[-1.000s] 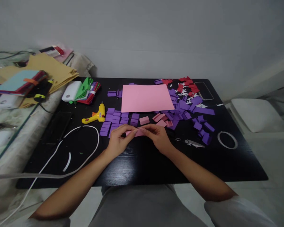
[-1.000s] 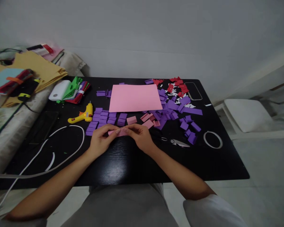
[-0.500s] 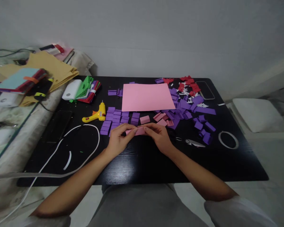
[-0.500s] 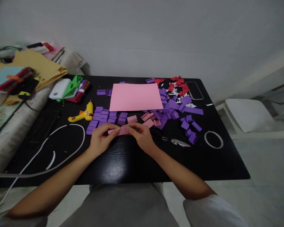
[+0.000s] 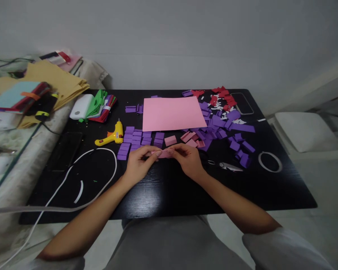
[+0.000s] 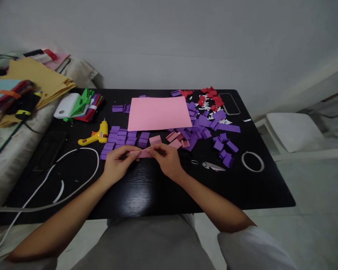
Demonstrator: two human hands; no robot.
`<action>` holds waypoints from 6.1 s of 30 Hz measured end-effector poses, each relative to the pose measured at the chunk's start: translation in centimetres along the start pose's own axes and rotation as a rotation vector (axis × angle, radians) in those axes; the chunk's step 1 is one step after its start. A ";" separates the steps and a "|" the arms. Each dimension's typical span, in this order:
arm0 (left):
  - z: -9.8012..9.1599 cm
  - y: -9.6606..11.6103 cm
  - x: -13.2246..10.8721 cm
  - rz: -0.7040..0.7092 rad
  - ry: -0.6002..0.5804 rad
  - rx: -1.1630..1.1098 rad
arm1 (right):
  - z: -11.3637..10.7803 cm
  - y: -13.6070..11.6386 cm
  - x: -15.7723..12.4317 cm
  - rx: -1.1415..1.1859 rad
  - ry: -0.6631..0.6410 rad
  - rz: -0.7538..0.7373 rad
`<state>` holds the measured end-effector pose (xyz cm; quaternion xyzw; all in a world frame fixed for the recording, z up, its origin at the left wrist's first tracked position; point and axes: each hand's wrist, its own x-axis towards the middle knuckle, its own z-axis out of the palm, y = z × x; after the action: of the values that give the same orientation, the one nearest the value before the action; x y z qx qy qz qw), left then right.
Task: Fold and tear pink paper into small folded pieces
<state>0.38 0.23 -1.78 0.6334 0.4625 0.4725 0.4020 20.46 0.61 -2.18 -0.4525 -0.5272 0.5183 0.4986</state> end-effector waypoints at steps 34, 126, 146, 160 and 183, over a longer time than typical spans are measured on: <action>-0.6 -0.7 1.4 -0.187 0.014 -0.120 | -0.3 0.8 0.9 0.180 0.015 0.215; -0.7 -1.4 -5.4 0.396 -0.357 0.853 | -1.4 2.0 -4.3 -1.042 -0.414 -0.601; -0.6 -1.4 -5.6 0.343 -0.365 0.834 | -1.5 1.9 -4.1 -1.003 -0.454 -0.553; -0.7 -1.3 -5.7 0.336 -0.385 0.826 | -1.3 1.8 -4.4 -0.988 -0.469 -0.496; -0.3 -1.1 -5.8 0.317 -0.366 0.825 | -3.8 0.0 -8.6 -1.156 -0.492 -0.478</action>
<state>-0.87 -5.12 -4.05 0.8756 0.4309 0.1858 0.1150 25.03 -7.59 -2.83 -0.3861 -0.9040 0.1159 0.1425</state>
